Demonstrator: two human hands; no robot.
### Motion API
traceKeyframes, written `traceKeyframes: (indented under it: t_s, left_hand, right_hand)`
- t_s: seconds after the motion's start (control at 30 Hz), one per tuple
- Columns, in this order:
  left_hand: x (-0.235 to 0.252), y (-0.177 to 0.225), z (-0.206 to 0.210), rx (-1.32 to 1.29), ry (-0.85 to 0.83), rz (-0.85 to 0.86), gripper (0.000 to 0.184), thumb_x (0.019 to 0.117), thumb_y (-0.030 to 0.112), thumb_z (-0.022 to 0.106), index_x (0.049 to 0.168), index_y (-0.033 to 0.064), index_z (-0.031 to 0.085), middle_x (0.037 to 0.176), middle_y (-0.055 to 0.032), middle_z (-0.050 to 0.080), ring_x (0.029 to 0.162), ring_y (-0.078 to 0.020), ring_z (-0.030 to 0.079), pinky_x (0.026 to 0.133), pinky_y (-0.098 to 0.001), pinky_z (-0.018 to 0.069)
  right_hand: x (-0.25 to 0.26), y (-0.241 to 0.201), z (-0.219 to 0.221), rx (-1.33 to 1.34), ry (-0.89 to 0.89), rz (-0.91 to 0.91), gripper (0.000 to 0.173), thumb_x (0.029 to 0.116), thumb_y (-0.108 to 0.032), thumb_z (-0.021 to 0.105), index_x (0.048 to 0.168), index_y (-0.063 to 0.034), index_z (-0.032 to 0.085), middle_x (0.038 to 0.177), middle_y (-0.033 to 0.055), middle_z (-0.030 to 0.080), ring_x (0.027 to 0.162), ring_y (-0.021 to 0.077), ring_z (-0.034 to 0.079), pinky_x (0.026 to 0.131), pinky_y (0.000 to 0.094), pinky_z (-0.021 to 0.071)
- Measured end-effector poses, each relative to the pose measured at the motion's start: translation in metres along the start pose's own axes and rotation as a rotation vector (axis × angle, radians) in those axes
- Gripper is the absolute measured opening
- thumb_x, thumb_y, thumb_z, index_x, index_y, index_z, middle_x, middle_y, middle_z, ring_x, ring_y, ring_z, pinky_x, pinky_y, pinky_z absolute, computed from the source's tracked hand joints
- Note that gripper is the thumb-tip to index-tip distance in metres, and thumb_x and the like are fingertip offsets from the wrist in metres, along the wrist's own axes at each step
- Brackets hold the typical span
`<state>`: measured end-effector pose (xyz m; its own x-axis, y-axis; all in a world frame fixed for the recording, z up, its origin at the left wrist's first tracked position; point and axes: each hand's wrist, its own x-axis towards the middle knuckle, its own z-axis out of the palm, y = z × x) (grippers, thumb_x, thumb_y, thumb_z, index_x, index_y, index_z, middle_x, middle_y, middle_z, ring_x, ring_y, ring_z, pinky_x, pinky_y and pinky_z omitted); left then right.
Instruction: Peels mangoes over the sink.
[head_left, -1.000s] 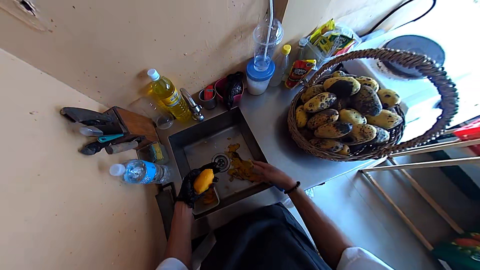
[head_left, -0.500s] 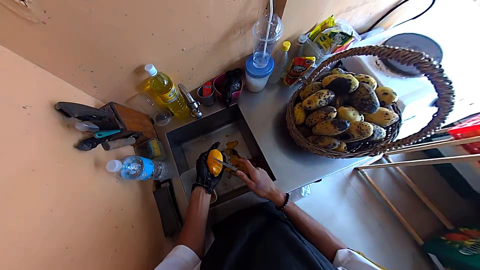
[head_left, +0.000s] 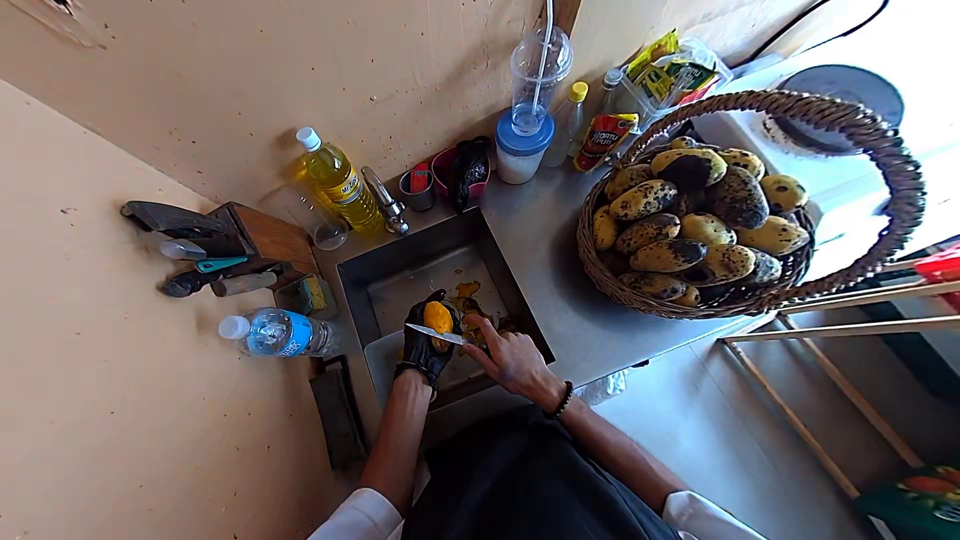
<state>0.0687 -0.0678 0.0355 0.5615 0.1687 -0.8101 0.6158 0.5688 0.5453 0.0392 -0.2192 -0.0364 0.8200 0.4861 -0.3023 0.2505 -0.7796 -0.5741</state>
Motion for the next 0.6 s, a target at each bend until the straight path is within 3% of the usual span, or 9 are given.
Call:
traceKeyframes:
  t_s: [0.1,0.2,0.33,0.43,0.5,0.57,0.6]
  left_hand:
    - [0.057,-0.037,-0.051,-0.167,-0.273,0.088,0.037,0.1068,0.033,0.034,0.129,0.0157,0.058,0.096,-0.0093,0.065,0.082,-0.0206,0.067,0.069,-0.0350,0.0585]
    - [0.058,-0.038,-0.053,-0.174,-0.290,0.079,0.039,0.1060,0.036,0.035,0.126,0.0160,0.061,0.093,-0.0085,0.066,0.080,-0.0206,0.067,0.067,-0.0354,0.0593]
    - [0.062,-0.040,-0.057,-0.136,-0.290,0.021,0.046,0.1072,0.042,0.030,0.132,0.0177,0.060,0.102,-0.0118,0.066,0.083,-0.0232,0.067,0.066,-0.0360,0.0574]
    - [0.062,-0.041,-0.057,-0.174,-0.251,-0.040,0.043,0.1066,0.043,0.032,0.129,0.0158,0.058,0.094,-0.0124,0.065,0.072,-0.0227,0.066,0.057,-0.0329,0.0565]
    - [0.064,-0.041,-0.060,-0.193,-0.263,-0.040,0.045,0.1075,0.040,0.029,0.131,0.0155,0.058,0.093,-0.0121,0.063,0.072,-0.0224,0.064,0.058,-0.0326,0.0559]
    - [0.062,-0.041,-0.060,-0.204,-0.230,-0.031,0.046,0.1085,0.039,0.027,0.132,0.0141,0.056,0.093,-0.0118,0.062,0.072,-0.0222,0.064,0.058,-0.0327,0.0563]
    - [0.062,-0.041,-0.058,-0.212,-0.212,-0.026,0.046,0.1086,0.039,0.026,0.132,0.0129,0.056,0.091,-0.0115,0.061,0.070,-0.0218,0.063,0.057,-0.0325,0.0557]
  right_hand:
    - [0.000,0.005,0.000,-0.025,0.039,0.013,0.070,0.1061,-0.062,0.029,0.156,-0.0132,0.042,0.076,0.0096,0.068,0.071,0.0331,0.068,0.069,0.0522,0.0530]
    - [0.000,0.009,-0.002,-0.038,0.049,0.038,0.072,0.1060,-0.063,0.027,0.155,-0.0128,0.042,0.076,0.0104,0.068,0.072,0.0344,0.068,0.069,0.0529,0.0528]
    - [0.000,0.011,-0.006,-0.001,0.048,0.129,0.068,0.1068,-0.060,0.029,0.154,-0.0135,0.042,0.079,0.0116,0.069,0.077,0.0354,0.069,0.072,0.0540,0.0531]
    - [0.003,0.021,-0.001,0.136,0.107,0.236,0.062,0.1078,-0.055,0.034,0.150,-0.0123,0.046,0.082,0.0124,0.069,0.077,0.0349,0.069,0.073,0.0540,0.0538]
    - [0.007,0.035,0.004,0.255,0.028,0.356,0.060,0.1089,-0.051,0.036,0.150,-0.0091,0.046,0.095,0.0176,0.070,0.088,0.0370,0.069,0.080,0.0562,0.0537]
    - [0.012,0.053,0.011,0.355,-0.185,0.502,0.059,0.1107,-0.047,0.036,0.147,-0.0014,0.042,0.117,0.0251,0.066,0.107,0.0398,0.067,0.094,0.0576,0.0505]
    - [0.012,0.058,0.014,0.379,-0.245,0.530,0.058,0.1111,-0.046,0.035,0.147,-0.0002,0.041,0.120,0.0254,0.064,0.107,0.0385,0.066,0.095,0.0561,0.0504]
